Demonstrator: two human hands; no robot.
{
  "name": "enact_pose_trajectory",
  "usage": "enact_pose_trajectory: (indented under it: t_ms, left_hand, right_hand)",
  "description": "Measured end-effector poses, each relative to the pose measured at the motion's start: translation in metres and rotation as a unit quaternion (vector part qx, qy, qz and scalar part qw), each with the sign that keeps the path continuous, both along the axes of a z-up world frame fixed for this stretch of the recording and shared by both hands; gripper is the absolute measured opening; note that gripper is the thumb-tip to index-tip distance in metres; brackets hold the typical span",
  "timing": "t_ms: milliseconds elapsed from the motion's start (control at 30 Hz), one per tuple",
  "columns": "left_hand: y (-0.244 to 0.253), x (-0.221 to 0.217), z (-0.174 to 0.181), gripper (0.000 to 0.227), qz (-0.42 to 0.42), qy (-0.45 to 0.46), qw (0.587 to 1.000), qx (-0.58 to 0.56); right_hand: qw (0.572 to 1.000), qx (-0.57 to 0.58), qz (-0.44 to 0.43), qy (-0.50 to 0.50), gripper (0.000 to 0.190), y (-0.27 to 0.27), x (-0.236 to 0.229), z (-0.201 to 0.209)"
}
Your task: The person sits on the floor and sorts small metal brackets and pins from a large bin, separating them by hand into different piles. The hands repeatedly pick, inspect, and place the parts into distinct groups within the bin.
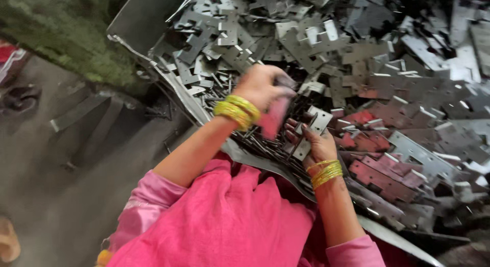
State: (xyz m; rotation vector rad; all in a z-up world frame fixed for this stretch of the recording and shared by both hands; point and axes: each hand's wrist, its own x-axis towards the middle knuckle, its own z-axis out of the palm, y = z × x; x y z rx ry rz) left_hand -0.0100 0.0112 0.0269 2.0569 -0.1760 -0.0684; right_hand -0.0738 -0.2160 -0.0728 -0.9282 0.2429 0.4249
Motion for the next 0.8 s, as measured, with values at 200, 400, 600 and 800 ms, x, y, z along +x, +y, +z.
enact_pose_trajectory:
  t_ms: [200, 400, 600, 800]
  left_hand:
    - [-0.068, -0.004, -0.019, 0.046, -0.047, 0.026, 0.993, 0.104]
    - [-0.061, -0.033, -0.066, 0.053, 0.118, -0.140, 0.982, 0.053]
    - [-0.053, -0.083, -0.087, 0.034, 0.049, 0.148, 0.974, -0.162]
    - [-0.012, -0.061, -0.027, 0.029, -0.130, 0.162, 0.978, -0.030]
  right_hand:
    - [0.979, 0.170, -0.004, 0.114, 0.079, 0.018, 0.003, 0.025]
    - [0.998, 0.040, -0.045, -0.033, 0.048, 0.019, 0.010, 0.002]
    - [0.994, 0.056, -0.081, -0.055, 0.036, 0.026, 0.016, -0.012]
    - [0.732, -0.448, -0.186, -0.480, 0.067, 0.007, 0.005, 0.063]
